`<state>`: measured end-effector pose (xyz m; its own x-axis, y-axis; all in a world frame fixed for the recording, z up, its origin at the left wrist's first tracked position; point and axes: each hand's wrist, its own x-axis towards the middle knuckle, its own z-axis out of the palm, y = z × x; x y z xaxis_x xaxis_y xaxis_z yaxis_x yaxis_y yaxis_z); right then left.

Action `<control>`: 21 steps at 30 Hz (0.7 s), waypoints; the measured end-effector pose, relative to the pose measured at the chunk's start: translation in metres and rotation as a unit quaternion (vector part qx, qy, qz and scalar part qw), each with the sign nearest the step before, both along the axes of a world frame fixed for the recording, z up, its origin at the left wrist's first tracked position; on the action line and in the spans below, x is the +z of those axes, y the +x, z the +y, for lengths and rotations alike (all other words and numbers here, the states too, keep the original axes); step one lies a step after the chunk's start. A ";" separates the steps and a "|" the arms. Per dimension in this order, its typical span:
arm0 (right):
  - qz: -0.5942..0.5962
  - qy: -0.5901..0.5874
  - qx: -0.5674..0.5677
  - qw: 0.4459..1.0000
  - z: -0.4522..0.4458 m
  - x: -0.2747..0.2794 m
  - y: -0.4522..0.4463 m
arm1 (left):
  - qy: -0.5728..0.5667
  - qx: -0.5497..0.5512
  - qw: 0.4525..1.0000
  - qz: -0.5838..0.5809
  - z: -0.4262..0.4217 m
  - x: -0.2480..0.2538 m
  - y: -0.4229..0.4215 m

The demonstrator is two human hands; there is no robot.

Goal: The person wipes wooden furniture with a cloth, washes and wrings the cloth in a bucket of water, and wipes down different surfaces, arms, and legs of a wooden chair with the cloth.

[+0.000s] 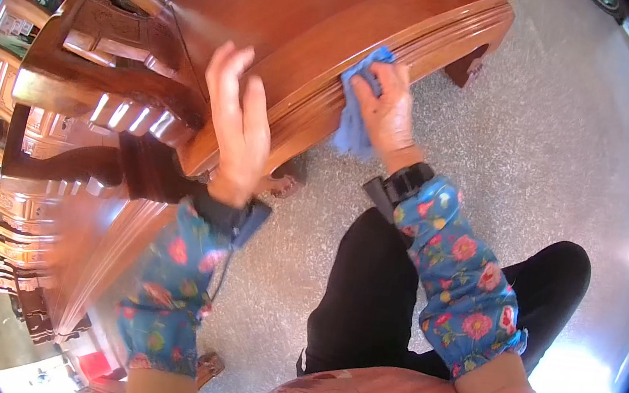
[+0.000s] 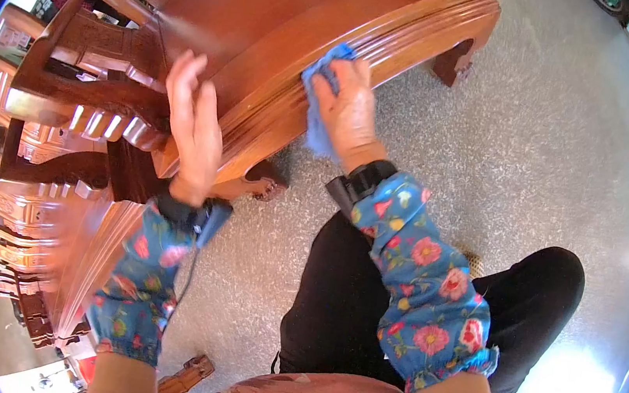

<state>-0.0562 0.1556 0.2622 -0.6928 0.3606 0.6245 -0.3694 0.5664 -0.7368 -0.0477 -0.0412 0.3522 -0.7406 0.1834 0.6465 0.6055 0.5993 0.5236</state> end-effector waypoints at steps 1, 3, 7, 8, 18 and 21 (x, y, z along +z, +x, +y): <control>-0.033 -0.038 0.021 0.999 -0.014 0.004 0.006 | 0.030 -0.026 0.999 0.021 -0.004 -0.003 0.018; -0.025 -0.029 0.043 0.998 -0.045 0.001 0.019 | 0.031 -0.017 0.999 -0.021 -0.022 -0.016 0.073; -0.042 -0.059 0.146 0.987 -0.112 0.005 0.045 | 0.163 0.041 0.972 -0.165 -0.070 -0.079 0.141; -0.043 -0.014 0.169 0.985 -0.133 0.002 0.050 | 0.193 0.081 0.946 -0.247 -0.077 -0.086 0.146; 0.026 -0.044 0.280 0.959 -0.134 0.020 0.077 | 0.648 0.027 0.591 -0.480 -0.069 -0.114 0.126; -0.015 -0.278 0.102 0.955 -0.088 0.022 0.057 | 0.589 -0.076 0.658 -0.463 -0.014 -0.104 0.102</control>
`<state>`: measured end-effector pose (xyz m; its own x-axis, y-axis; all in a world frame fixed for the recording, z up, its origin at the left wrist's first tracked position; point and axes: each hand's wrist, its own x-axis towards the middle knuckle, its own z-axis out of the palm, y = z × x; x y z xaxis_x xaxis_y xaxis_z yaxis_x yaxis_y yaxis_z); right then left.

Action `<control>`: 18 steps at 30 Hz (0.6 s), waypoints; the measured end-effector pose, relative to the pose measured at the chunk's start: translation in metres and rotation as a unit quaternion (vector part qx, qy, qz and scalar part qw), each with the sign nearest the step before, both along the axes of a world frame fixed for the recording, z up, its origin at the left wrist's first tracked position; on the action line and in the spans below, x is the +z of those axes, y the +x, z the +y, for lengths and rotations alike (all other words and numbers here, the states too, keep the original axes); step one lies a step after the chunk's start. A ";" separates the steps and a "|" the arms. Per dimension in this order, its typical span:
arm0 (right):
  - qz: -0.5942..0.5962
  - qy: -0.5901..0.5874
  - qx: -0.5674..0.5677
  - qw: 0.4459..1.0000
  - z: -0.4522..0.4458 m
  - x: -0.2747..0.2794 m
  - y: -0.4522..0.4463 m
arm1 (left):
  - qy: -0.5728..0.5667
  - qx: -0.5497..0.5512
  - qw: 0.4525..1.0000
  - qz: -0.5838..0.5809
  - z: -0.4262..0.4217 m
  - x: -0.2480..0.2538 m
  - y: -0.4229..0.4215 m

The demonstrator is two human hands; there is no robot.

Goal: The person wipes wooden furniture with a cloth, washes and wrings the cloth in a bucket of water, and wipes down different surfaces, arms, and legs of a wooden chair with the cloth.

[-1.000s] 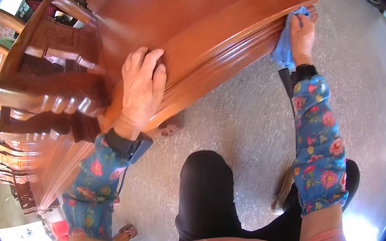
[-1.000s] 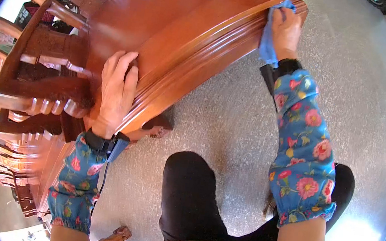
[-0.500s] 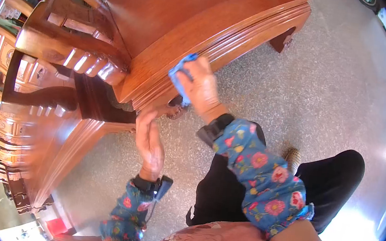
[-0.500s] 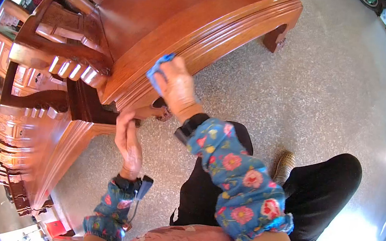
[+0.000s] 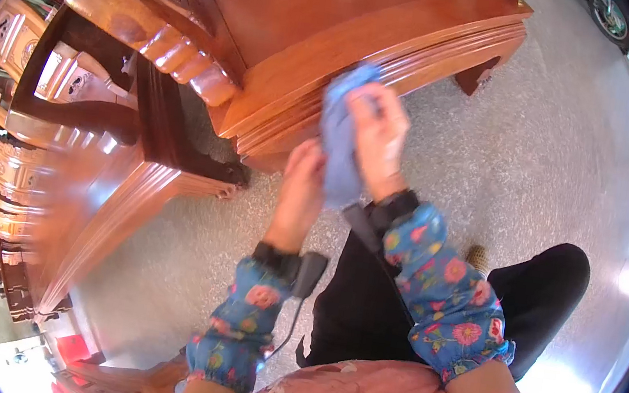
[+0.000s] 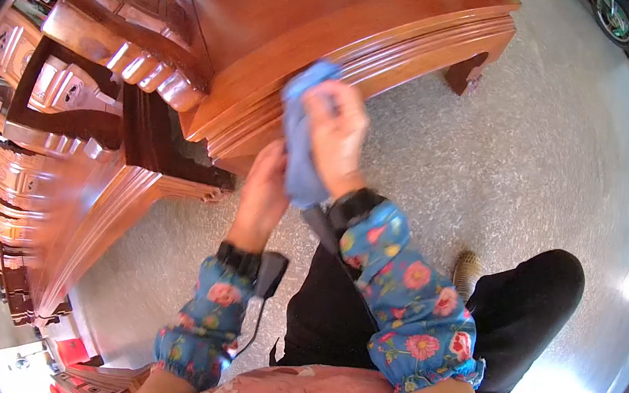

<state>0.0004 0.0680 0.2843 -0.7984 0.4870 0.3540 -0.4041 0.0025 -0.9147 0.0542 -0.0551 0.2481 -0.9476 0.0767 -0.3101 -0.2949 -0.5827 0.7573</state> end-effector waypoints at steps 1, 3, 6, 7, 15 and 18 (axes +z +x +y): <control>-0.002 0.000 0.000 1.000 0.001 -0.001 -0.010 | -0.004 -0.043 0.998 0.035 0.019 0.012 -0.008; -0.048 -0.116 -0.019 0.992 0.008 -0.002 -0.030 | -0.033 -0.026 0.999 0.026 0.033 0.026 -0.024; -0.019 -0.068 -0.047 0.996 -0.018 -0.017 -0.032 | -0.117 0.023 0.993 0.012 0.016 0.017 -0.022; -0.021 0.002 -0.025 0.999 -0.029 -0.018 -0.024 | -0.090 0.050 0.995 0.013 0.007 0.014 -0.012; 0.013 0.073 0.174 0.982 -0.047 -0.005 -0.005 | -0.034 0.112 0.993 0.009 -0.009 0.012 0.023; -0.011 0.015 0.166 0.986 -0.022 -0.012 -0.018 | -0.061 0.040 0.997 0.035 0.009 0.009 0.003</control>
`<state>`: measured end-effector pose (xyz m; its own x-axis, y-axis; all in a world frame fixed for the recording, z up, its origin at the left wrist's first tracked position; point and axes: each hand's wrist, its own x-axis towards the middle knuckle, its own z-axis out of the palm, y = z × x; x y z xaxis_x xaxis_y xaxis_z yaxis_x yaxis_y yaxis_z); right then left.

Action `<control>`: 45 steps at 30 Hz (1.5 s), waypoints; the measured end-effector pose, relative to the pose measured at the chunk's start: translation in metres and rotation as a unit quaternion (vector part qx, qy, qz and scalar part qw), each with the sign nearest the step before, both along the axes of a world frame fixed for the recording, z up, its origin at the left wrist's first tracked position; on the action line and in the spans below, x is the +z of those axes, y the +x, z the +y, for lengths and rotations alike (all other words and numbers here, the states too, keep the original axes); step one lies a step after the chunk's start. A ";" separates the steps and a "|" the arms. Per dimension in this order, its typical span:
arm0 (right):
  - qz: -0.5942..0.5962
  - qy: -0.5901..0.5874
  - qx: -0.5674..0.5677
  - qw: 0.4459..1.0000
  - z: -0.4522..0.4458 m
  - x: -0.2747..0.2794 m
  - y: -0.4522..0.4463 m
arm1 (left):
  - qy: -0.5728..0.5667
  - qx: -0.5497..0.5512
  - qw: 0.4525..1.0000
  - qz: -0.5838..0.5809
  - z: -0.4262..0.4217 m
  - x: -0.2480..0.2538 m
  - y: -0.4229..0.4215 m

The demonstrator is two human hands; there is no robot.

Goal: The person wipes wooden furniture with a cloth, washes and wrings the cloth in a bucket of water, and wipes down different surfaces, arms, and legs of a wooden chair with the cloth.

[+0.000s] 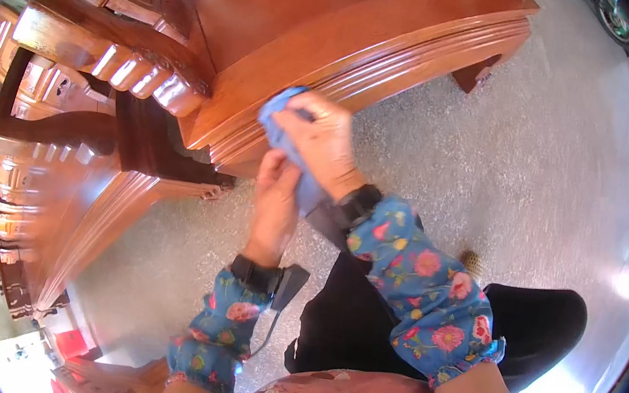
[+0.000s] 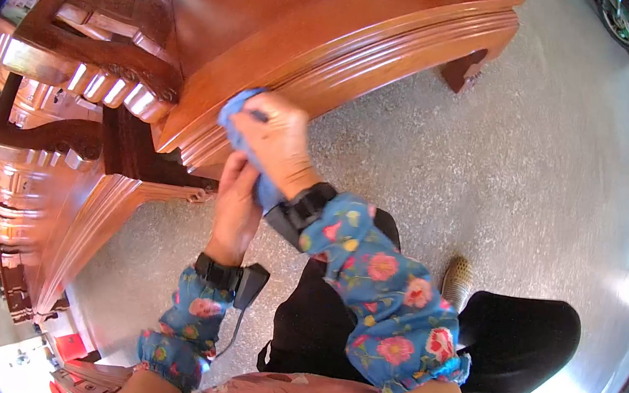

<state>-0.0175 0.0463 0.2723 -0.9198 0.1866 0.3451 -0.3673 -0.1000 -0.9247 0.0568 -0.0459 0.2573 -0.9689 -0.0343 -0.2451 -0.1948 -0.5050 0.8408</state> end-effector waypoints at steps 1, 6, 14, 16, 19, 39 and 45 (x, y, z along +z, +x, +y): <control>-0.009 -0.002 -0.027 1.000 0.015 0.003 -0.007 | -0.024 -0.044 0.999 0.015 0.005 -0.003 -0.011; -0.063 0.004 -0.174 0.983 0.123 -0.008 -0.049 | -0.027 -0.210 0.975 0.066 0.079 0.007 -0.073; -0.022 -0.068 -0.101 0.992 0.080 -0.030 -0.036 | -0.038 -0.166 0.985 0.003 0.046 0.006 -0.050; 0.097 0.044 -0.009 0.994 0.038 -0.020 -0.018 | 0.009 -0.151 0.988 -0.035 0.014 -0.002 -0.028; 0.060 0.021 0.054 0.997 0.023 -0.014 -0.017 | 0.041 -0.196 0.974 -0.105 -0.030 -0.021 -0.031; 0.017 0.100 -0.376 0.921 0.388 -0.061 -0.161 | -0.037 -0.233 0.968 0.089 0.322 -0.042 -0.183; 0.032 0.314 -0.369 0.874 0.368 -0.052 -0.133 | -0.043 -0.253 0.966 0.020 0.288 -0.049 -0.159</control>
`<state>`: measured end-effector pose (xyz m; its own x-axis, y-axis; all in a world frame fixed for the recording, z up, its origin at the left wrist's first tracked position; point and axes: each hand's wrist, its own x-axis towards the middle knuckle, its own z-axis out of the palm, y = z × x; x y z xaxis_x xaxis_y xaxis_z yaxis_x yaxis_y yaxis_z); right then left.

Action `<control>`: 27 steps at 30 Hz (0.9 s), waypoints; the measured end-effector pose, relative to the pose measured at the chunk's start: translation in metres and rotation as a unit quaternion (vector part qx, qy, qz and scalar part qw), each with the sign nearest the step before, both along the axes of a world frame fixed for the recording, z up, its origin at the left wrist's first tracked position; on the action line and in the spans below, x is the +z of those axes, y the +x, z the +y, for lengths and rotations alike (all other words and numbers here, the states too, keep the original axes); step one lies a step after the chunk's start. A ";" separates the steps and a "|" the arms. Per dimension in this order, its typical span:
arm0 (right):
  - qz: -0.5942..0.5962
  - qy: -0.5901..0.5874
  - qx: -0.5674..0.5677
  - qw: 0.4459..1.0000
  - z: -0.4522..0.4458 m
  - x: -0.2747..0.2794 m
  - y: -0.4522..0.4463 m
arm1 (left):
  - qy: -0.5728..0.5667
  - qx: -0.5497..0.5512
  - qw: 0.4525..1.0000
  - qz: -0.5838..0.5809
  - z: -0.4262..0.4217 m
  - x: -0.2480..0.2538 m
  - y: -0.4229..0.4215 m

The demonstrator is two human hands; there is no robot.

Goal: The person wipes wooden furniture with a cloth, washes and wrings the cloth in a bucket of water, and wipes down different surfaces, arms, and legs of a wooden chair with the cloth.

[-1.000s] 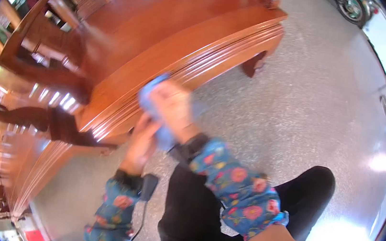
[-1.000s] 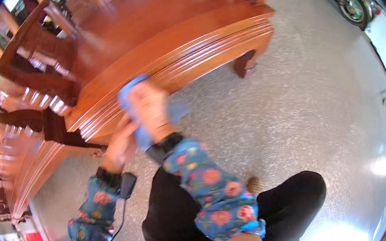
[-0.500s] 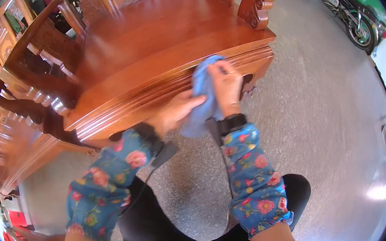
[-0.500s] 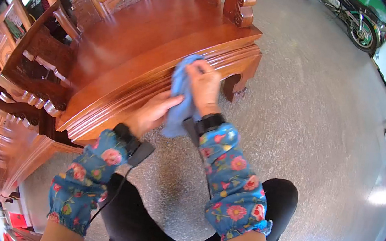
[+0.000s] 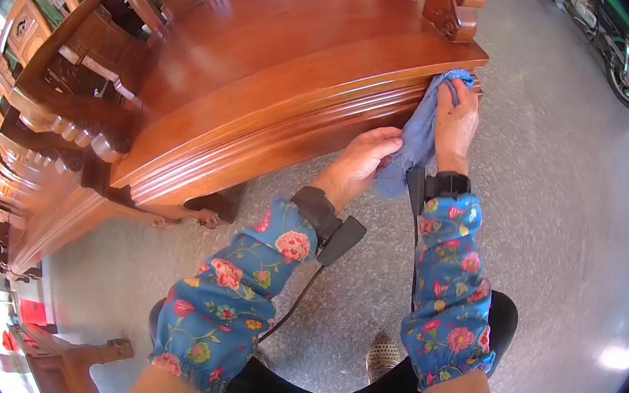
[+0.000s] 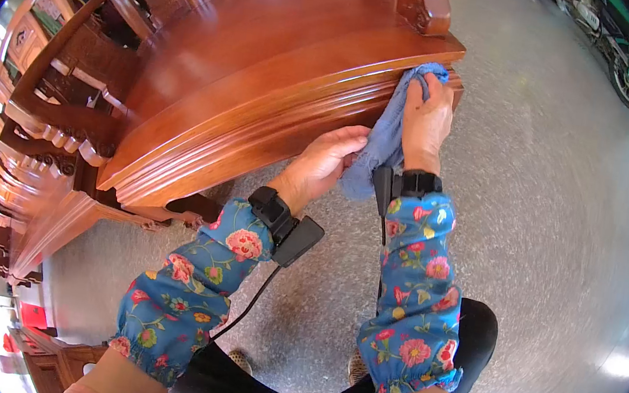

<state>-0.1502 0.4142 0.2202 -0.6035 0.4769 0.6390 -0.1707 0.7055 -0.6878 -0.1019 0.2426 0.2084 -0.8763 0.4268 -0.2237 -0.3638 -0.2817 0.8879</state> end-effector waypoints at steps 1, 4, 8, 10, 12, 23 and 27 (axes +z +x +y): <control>-0.004 0.003 0.007 1.000 -0.001 -0.001 0.002 | 0.003 0.007 1.000 -0.004 0.000 0.000 0.002; -0.002 0.067 0.059 0.996 -0.021 0.000 0.007 | 0.008 0.018 1.000 -0.024 -0.010 -0.005 0.008; -0.018 0.090 0.182 0.979 -0.069 0.024 0.015 | 0.152 0.053 0.984 -0.074 -0.037 -0.016 0.025; -0.030 0.107 0.233 0.966 -0.096 0.035 0.019 | 0.207 0.074 0.971 -0.097 -0.053 -0.018 0.036; -0.019 0.134 0.282 0.950 -0.124 0.042 0.026 | 0.274 0.079 0.950 -0.128 -0.067 -0.027 0.047; 0.024 0.302 0.512 0.804 -0.280 0.066 0.059 | 0.410 0.295 0.862 -0.043 -0.129 -0.042 0.073; 0.060 0.369 0.528 0.763 -0.340 0.062 0.064 | 0.486 0.370 0.788 -0.081 -0.160 -0.035 0.077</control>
